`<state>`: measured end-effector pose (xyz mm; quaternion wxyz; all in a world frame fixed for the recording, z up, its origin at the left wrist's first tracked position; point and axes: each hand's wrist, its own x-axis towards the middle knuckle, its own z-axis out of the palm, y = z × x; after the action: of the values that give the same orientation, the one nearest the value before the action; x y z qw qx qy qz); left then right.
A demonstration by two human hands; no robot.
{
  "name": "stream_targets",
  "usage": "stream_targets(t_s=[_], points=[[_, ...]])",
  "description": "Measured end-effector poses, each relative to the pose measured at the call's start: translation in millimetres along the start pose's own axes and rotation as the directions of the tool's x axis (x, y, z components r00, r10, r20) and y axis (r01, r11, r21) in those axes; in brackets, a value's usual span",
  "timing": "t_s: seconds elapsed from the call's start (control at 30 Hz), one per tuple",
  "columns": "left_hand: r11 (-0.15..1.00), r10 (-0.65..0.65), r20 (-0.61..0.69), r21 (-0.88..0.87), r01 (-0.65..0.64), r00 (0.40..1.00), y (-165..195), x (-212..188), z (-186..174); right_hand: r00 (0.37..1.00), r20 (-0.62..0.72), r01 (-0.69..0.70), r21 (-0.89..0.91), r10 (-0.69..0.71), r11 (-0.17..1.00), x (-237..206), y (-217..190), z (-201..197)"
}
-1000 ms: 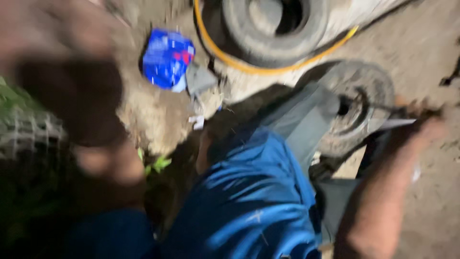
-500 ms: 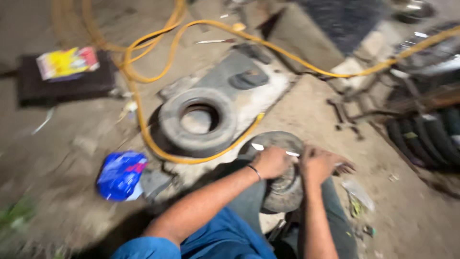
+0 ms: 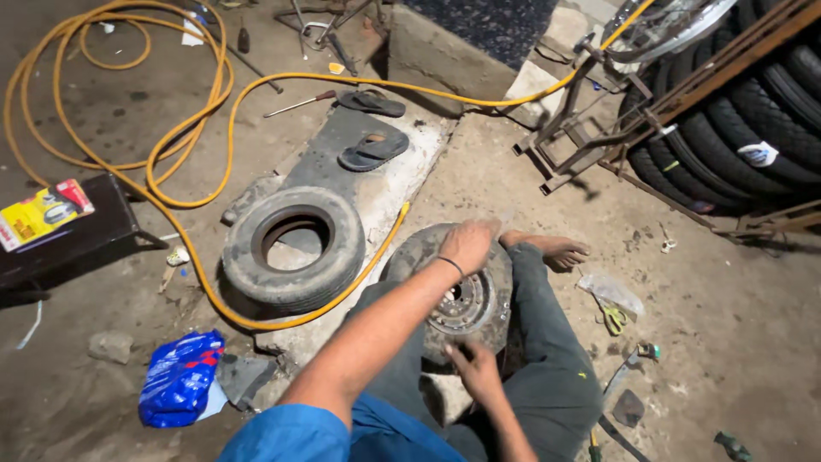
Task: The person sits on the floor and uses a metal pry bar to work on a tire mounted on a rim. They repeatedly pry at the tire bead and adjust the tire's position on the rim.
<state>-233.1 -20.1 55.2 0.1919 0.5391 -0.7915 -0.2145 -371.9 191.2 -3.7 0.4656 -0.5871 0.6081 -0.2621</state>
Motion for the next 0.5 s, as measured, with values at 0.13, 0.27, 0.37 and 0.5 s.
stream_targets(t_s=[0.13, 0.27, 0.37, 0.5], points=[[0.969, 0.242, 0.186, -0.008, -0.245, 0.952, 17.6, -8.7, -2.4, 0.941, -0.128, -0.311, 0.046, 0.314, 0.949, -10.9, 60.5, -6.1], [0.94, 0.337, -0.149, -0.01, -0.342, 0.93, 26.6, -32.4, 11.6, 0.973, -0.226, -0.06, -0.069, 0.043, 0.996, 7.2, 88.3, -4.5], [0.964, 0.263, 0.01, -0.043, -0.262, 0.965, 19.2, -39.6, 19.2, 0.994, -0.112, 0.006, -0.093, -0.017, 0.996, 14.6, 91.9, -0.7], [0.993, 0.121, -0.473, 0.07, -0.1, 0.873, 5.2, -33.5, 13.9, 0.997, -0.046, -0.064, -0.055, 0.062, 0.996, 11.6, 89.3, -1.4]])
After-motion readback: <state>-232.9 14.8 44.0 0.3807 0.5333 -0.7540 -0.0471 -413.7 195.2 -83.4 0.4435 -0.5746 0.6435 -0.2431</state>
